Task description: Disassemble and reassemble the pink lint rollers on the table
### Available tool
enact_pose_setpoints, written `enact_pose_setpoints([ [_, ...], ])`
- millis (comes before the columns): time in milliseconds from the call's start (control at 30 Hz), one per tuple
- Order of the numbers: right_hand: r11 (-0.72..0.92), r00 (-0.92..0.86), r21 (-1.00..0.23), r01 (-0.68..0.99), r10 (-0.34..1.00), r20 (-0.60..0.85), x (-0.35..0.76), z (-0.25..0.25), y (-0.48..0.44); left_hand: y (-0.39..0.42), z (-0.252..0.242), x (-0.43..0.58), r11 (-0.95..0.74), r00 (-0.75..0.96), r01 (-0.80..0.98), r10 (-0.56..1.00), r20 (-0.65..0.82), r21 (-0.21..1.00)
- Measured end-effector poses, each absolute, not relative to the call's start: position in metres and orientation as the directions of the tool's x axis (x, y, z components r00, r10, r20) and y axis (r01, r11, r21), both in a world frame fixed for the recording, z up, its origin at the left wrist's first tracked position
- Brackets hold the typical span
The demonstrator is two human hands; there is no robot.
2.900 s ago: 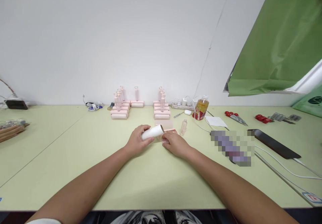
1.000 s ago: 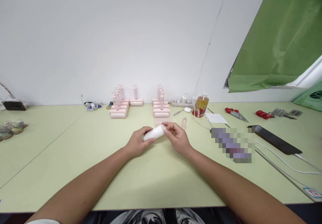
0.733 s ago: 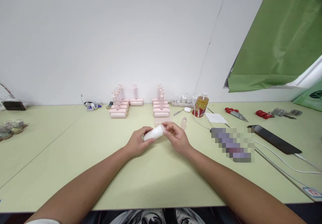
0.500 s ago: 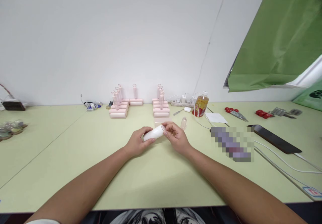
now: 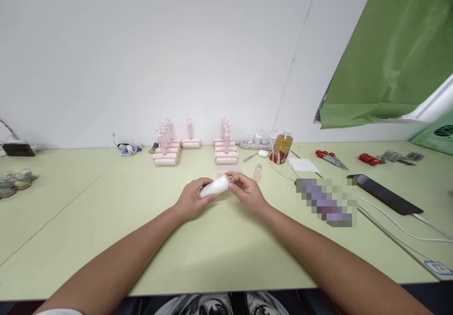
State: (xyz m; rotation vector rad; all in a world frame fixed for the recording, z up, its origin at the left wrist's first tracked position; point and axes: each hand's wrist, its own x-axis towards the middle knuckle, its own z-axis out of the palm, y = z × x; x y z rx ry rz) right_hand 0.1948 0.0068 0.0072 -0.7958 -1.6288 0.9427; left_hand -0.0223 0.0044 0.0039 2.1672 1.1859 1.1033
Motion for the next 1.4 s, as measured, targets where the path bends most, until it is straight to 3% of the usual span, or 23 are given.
enact_pose_setpoints([
  [267, 0.440, -0.276, -0.897, 0.029, 0.866, 0.416, 0.191, 0.001, 0.006, 0.002, 0.005, -0.023, -0.532, 0.298, 0.508, 0.846, 0.442, 0.677],
  [400, 0.476, -0.336, -0.878, 0.052, 0.836, 0.433, 0.189, -0.003, 0.004, -0.004, 0.007, -0.020, -0.499, 0.317, 0.445, 0.864, 0.391, 0.744],
  [633, 0.628, -0.417, -0.752, 0.203, 0.750, 0.514, 0.187, 0.003, -0.006, -0.017, 0.011, -0.008, -0.208, 0.417, 0.074, 0.895, 0.159, 0.975],
  [800, 0.659, -0.471, -0.718, 0.225, 0.719, 0.512, 0.190, 0.004, -0.006, -0.016, 0.017, -0.003, -0.026, 0.578, -0.149, 0.809, 0.108, 0.988],
  [1100, 0.718, -0.639, -0.611, 0.333, 0.648, 0.414, 0.198, 0.007, -0.005, -0.009, 0.024, -0.007, 0.035, 0.434, -0.148, 0.901, 0.033, 0.988],
  [1267, 0.680, -0.622, -0.673, 0.292, 0.670, 0.406, 0.196, 0.006, -0.007, -0.011, 0.018, -0.005, 0.072, 0.560, -0.098, 0.829, -0.005, 0.993],
  [1400, 0.537, -0.558, -0.830, 0.153, 0.739, 0.376, 0.195, 0.006, -0.005, -0.006, 0.010, -0.011, -0.091, 0.487, 0.088, 0.873, 0.037, 0.992],
])
